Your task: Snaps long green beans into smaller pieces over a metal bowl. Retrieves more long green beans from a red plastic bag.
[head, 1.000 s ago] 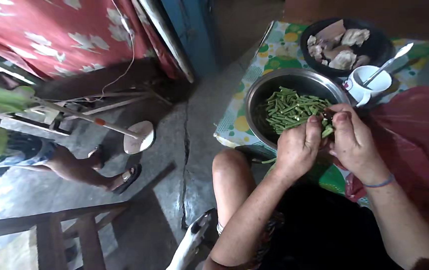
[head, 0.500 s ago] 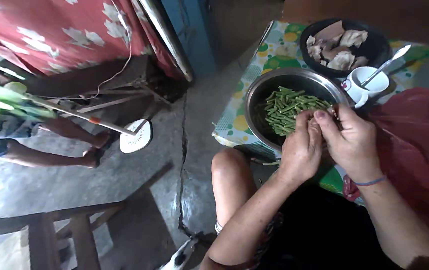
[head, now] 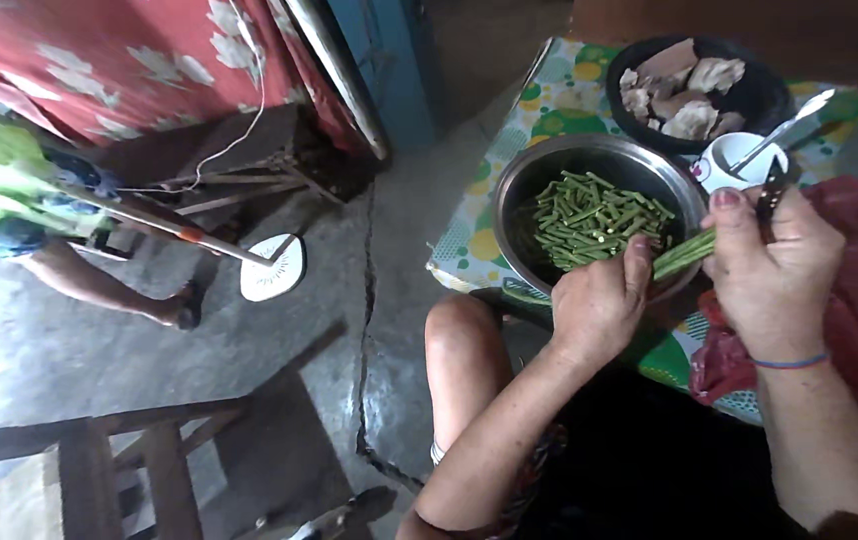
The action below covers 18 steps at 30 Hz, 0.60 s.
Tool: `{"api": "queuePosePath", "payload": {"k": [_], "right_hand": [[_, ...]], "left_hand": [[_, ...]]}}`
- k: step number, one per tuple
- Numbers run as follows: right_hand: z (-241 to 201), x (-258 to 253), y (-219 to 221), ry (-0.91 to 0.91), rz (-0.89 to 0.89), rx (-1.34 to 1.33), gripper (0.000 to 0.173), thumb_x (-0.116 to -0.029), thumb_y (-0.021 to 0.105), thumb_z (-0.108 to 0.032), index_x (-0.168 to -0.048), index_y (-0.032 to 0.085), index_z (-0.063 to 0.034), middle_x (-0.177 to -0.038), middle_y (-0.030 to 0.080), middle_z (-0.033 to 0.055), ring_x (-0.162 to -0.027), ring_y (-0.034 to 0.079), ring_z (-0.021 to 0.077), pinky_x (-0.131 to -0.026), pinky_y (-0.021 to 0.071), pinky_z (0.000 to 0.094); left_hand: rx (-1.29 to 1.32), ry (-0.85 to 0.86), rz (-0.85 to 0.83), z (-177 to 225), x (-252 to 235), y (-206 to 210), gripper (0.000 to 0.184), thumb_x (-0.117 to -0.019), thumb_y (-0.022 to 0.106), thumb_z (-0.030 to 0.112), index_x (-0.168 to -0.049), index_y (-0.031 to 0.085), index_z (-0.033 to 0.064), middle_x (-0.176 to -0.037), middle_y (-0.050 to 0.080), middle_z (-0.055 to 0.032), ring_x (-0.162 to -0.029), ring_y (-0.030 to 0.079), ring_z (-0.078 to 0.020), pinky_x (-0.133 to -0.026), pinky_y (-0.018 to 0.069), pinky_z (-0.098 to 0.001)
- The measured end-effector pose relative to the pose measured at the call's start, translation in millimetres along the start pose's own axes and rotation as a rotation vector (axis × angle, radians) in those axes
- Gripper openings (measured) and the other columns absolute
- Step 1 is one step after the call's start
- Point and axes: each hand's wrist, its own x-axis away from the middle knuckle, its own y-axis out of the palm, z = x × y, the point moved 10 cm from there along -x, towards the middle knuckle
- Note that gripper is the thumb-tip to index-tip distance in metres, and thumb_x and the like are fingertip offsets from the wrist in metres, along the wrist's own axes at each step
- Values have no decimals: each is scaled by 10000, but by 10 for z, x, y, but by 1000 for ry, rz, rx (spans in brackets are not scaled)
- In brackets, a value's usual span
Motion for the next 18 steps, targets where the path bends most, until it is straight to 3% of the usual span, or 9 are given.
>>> {"api": "queuePosePath", "payload": {"k": [2, 5, 7, 9, 11, 14, 18], "right_hand": [[23, 0, -19, 13, -69, 0, 435, -1100, 386, -402, -1114, 585, -16, -772, 515, -31, -573, 453, -14, -529, 408, 197], [-30, 14, -78, -28, -163, -100, 559, -1106, 210, -498, -1389, 444, -76, -712, 498, -88, -538, 454, -14, -473, 410, 180], [-232, 128, 3, -160, -315, -100, 584, -1095, 237, -549, -1510, 381, -164, -699, 511, -67, -546, 470, -4, -482, 422, 187], [-339, 275, 124, -254, -396, -3, 573, -1100, 310, -507, -1569, 395, -189, -674, 543, 2, -531, 508, 60, -478, 460, 253], [-272, 327, 201, -277, -387, 88, 535, -1107, 327, -433, -1572, 419, -183, -648, 523, 25, -510, 501, 105, -468, 455, 300], [-180, 314, 249, -272, -355, 97, 528, -1114, 300, -432, -1470, 525, -113, -636, 499, 30, -504, 489, 114, -467, 449, 306], [-180, 332, 258, -233, -296, 1, 481, -1118, 314, -411, -1266, 569, -31, -667, 462, -16, -525, 438, 1, -498, 419, 180]], "left_hand": [[-32, -16, 34, -19, -17, -63, 580, -1123, 276, 308, -744, 611, 25, -639, 528, -75, -669, 582, -244, -650, 459, -461], [-65, -36, 95, -78, -49, -161, 579, -1117, 272, 310, -738, 621, 46, -650, 560, -78, -679, 605, -252, -649, 461, -473], [-81, -24, 138, -95, -46, -196, 578, -1110, 282, 306, -731, 637, 53, -650, 586, -76, -673, 622, -253, -633, 469, -479], [-68, 1, 133, -57, -36, -188, 560, -1105, 298, 290, -715, 622, 53, -634, 566, -68, -655, 610, -242, -616, 461, -464], [-15, 57, 113, 12, -22, -166, 524, -1102, 317, 267, -706, 589, 59, -611, 508, -41, -620, 560, -206, -597, 435, -419], [53, 146, 176, 36, -9, -168, 499, -1090, 337, 238, -680, 561, 64, -574, 467, -20, -566, 520, -176, -561, 415, -385], [112, 250, 256, 80, 25, -186, 489, -1074, 348, 218, -655, 549, 64, -547, 454, -5, -524, 497, -138, -525, 402, -347]]}}
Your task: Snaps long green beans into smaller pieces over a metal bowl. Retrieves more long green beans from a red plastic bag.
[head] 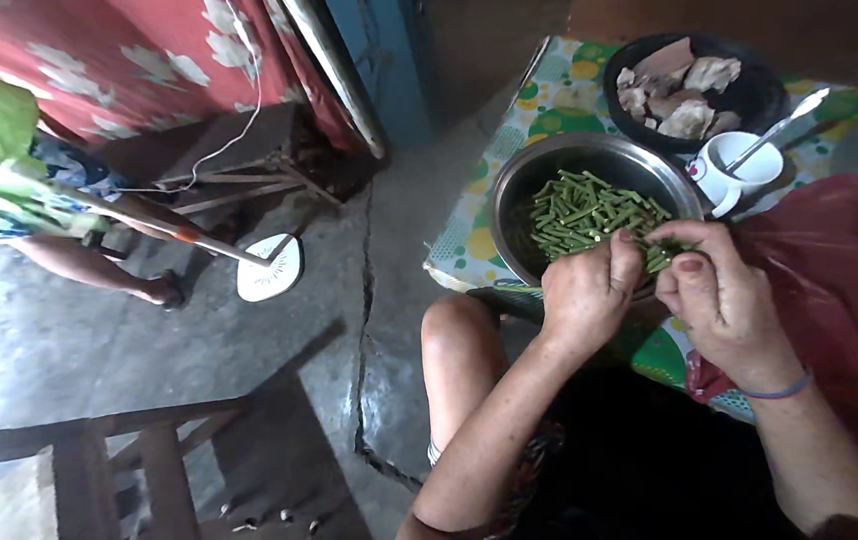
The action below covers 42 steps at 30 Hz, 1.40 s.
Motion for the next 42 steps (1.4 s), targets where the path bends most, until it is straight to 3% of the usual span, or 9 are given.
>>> {"api": "queuePosePath", "payload": {"k": [9, 14, 17, 20, 23, 26, 29, 33, 42], "right_hand": [[127, -98, 49, 184, 8, -195, 470, -1107, 301, -477, -1120, 530, -67, -694, 453, -115, -521, 405, -107, -479, 390, 98], [121, -179, 68, 201, 70, -170, 430, -1117, 309, -400, -1140, 549, -45, -762, 508, -87, -560, 449, -92, -511, 418, 111], [266, -238, 54, 265, 53, -100, 499, -1112, 304, -428, -1175, 541, 6, -796, 550, -15, -673, 556, 3, -633, 511, 230], [369, -261, 66, 308, -30, -123, 491, -1104, 297, -463, -1271, 504, -51, -817, 551, -21, -606, 530, 11, -546, 491, 229], [251, -232, 94, 267, -64, -115, 621, -1066, 307, -542, -1495, 438, -112, -1022, 630, 36, -577, 482, 20, -491, 447, 238], [35, -220, 109, 131, 33, -52, 433, -1059, 495, -415, -1231, 584, -27, -910, 642, 18, -692, 565, -11, -630, 500, 194], [-49, -191, 56, 123, 190, 92, 318, -1062, 543, -301, -976, 603, -1, -693, 516, 14, -590, 484, 24, -561, 413, 206], [-1, -187, -104, 161, 315, 183, 336, -1076, 527, -274, -971, 582, 41, -725, 544, 93, -616, 535, 109, -585, 455, 285], [-125, -184, -203, 58, 413, 149, 314, -1071, 542, -250, -946, 561, 38, -745, 535, 47, -636, 523, 10, -605, 445, 179]], "left_hand": [[-12, 151, 69, 112, 36, 1, 470, -1045, 366, 174, -638, 555, 34, -532, 459, -29, -505, 503, -148, -502, 402, -332], [-18, 157, 79, 101, 33, -27, 469, -1047, 357, 179, -656, 570, 33, -537, 470, -33, -508, 508, -153, -504, 407, -336], [25, 212, 66, 187, 78, -59, 471, -1046, 358, 177, -710, 638, 4, -548, 523, -44, -504, 530, -139, -502, 431, -320], [-38, 121, 45, 120, 44, -26, 477, -1057, 359, 190, -706, 632, 18, -549, 521, -47, -513, 539, -171, -510, 428, -361], [-148, -24, 20, -16, 4, 11, 503, -1082, 329, 222, -705, 603, 31, -577, 530, -67, -555, 569, -229, -535, 442, -427], [-176, -41, 42, -7, 20, 0, 469, -1068, 396, 196, -701, 614, 1, -575, 543, -97, -567, 596, -262, -540, 460, -450], [-82, -159, -52, -87, 17, 54, 507, -1110, 328, 249, -750, 601, 19, -599, 500, -67, -607, 566, -228, -593, 456, -441], [-61, -285, -217, -203, 20, 142, 634, -1128, 236, 385, -804, 643, 24, -649, 544, -75, -678, 599, -241, -665, 480, -470], [175, -313, -137, -259, 53, 228, 588, -1125, 262, 365, -705, 570, 91, -588, 450, 18, -568, 493, -124, -577, 431, -349]]}}
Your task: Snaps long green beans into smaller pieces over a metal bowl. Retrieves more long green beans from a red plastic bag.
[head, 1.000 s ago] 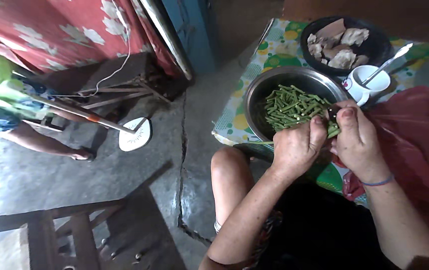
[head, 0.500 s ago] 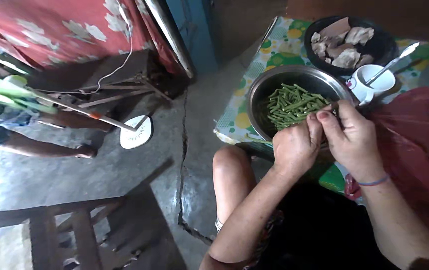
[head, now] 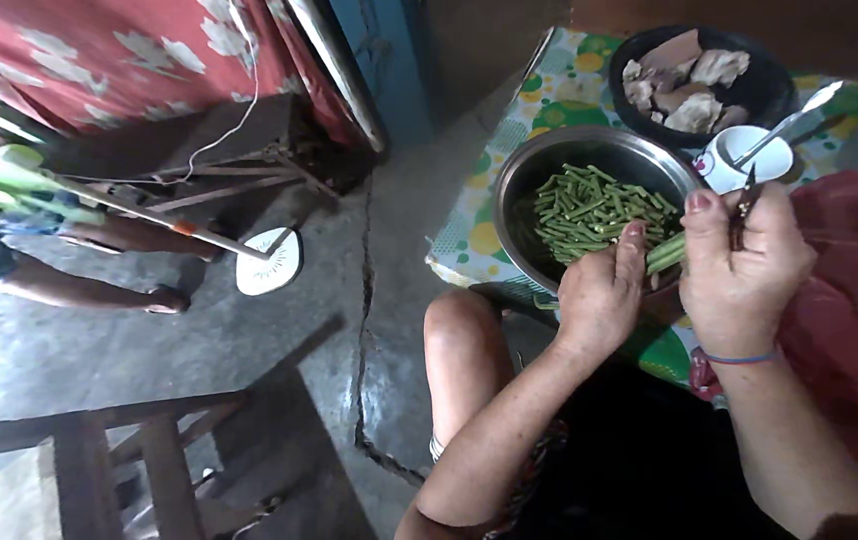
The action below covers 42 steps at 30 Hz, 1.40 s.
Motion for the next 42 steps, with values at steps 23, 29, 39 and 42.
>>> {"api": "queuePosePath", "payload": {"k": [23, 29, 39, 42], "right_hand": [[76, 281, 268, 23, -407, -220, 453, -1118, 308, -396, -1215, 500, 2, -817, 550, -20, -664, 510, -62, -630, 461, 139], [274, 162, 328, 160, -440, -187, 481, -1106, 314, -426, -1260, 529, -24, -822, 555, -14, -594, 499, -16, -537, 455, 191], [293, 97, 417, 178, -523, -365, 503, -1082, 386, -473, -1388, 526, -100, -872, 585, -54, -573, 479, -35, -488, 430, 156], [268, 126, 432, 227, -509, -484, 213, -1059, 538, -268, -1144, 631, -97, -790, 597, -125, -551, 465, -95, -488, 396, 81]], "left_hand": [[-94, 414, 357, 316, 182, -207, 474, -1058, 343, 165, -668, 570, 19, -536, 458, -21, -502, 492, -120, -504, 410, -298], [-119, 233, 202, 239, 68, -163, 465, -1112, 308, 221, -842, 625, 11, -601, 475, -21, -556, 504, -141, -549, 432, -336], [-55, 123, 87, 106, -60, -176, 527, -1123, 278, 284, -825, 635, 36, -620, 496, -14, -575, 511, -143, -573, 444, -353], [99, 118, 73, 76, -66, -173, 521, -1124, 255, 275, -838, 631, 54, -609, 469, 27, -537, 460, -77, -533, 417, -272]]}}
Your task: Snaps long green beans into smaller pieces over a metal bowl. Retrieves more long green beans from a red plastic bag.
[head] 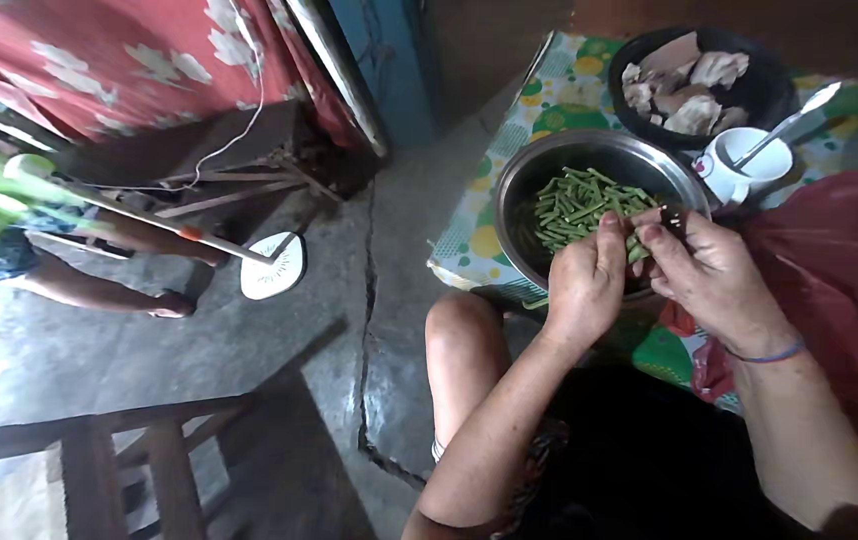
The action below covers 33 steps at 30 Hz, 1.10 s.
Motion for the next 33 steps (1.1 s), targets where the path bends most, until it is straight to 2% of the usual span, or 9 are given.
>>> {"api": "queuePosePath", "payload": {"k": [5, 12, 16, 19, 21, 23, 25, 29, 33], "right_hand": [[-40, 15, -58, -37, 82, 107, 203, -1061, 548, -270, -1077, 602, -75, -723, 518, -124, -538, 435, -109, -496, 393, 81], [-76, 35, -55, -110, 36, 133, 187, -1047, 560, -271, -1090, 583, -91, -826, 569, -96, -595, 466, -88, -532, 413, 98], [9, -64, -344, 2, 169, 404, 342, -1059, 532, -355, -1204, 579, -49, -823, 576, 34, -604, 527, 79, -556, 472, 285], [-14, -82, -286, 7, 77, 416, 496, -1038, 544, -418, -1389, 533, -68, -890, 626, 77, -658, 583, 139, -594, 513, 346], [-114, -23, -115, -71, 24, 340, 435, -1040, 537, -399, -1302, 583, -55, -905, 628, 21, -671, 567, 42, -596, 504, 234], [-166, 25, 47, -121, 8, 309, 352, -1046, 551, -356, -1178, 610, -35, -908, 646, 17, -672, 559, -5, -604, 487, 180], [-115, 4, 78, -90, 11, 264, 278, -1051, 552, -320, -1123, 601, -56, -845, 595, -22, -617, 501, -26, -558, 443, 162], [9, -125, -162, 27, 85, 115, 186, -1056, 547, -295, -1124, 593, -128, -718, 493, -94, -492, 403, -30, -446, 376, 153], [-1, -194, -285, 8, 105, 172, 229, -1065, 519, -323, -1145, 589, -120, -735, 495, -83, -492, 416, -27, -443, 387, 149]], "left_hand": [[84, 28, 5, 39, 13, -16, 506, -1123, 256, 258, -737, 541, 100, -571, 441, 57, -490, 404, -31, -485, 358, -211], [99, 21, 11, 30, 4, -48, 529, -1123, 247, 272, -715, 538, 102, -569, 451, 47, -486, 407, -40, -476, 357, -218], [67, -8, 8, -16, -8, -44, 553, -1128, 230, 316, -747, 565, 94, -586, 468, 41, -492, 412, -51, -481, 365, -230], [-25, -44, 18, -47, -17, -43, 492, -1131, 246, 318, -1023, 653, 64, -675, 493, -12, -550, 461, -117, -533, 425, -306], [-64, -31, 24, -26, -15, -7, 411, -1129, 283, 283, -1222, 619, 65, -744, 546, -49, -607, 524, -149, -581, 478, -351], [-47, -10, 31, -8, 4, 2, 360, -1127, 320, 231, -1308, 571, 49, -883, 654, -95, -738, 633, -174, -681, 544, -380], [-1, -15, 11, -25, 1, 11, 354, -1126, 315, 208, -1348, 543, 53, -901, 640, -86, -716, 602, -136, -656, 526, -325], [-138, -58, -142, -75, -28, 42, 469, -1132, 259, 319, -1136, 626, 28, -707, 524, -54, -615, 528, -178, -606, 478, -378], [-272, -84, -178, -25, -11, 61, 545, -1135, 229, 327, -976, 653, 24, -748, 556, -88, -713, 568, -244, -680, 472, -462]]}}
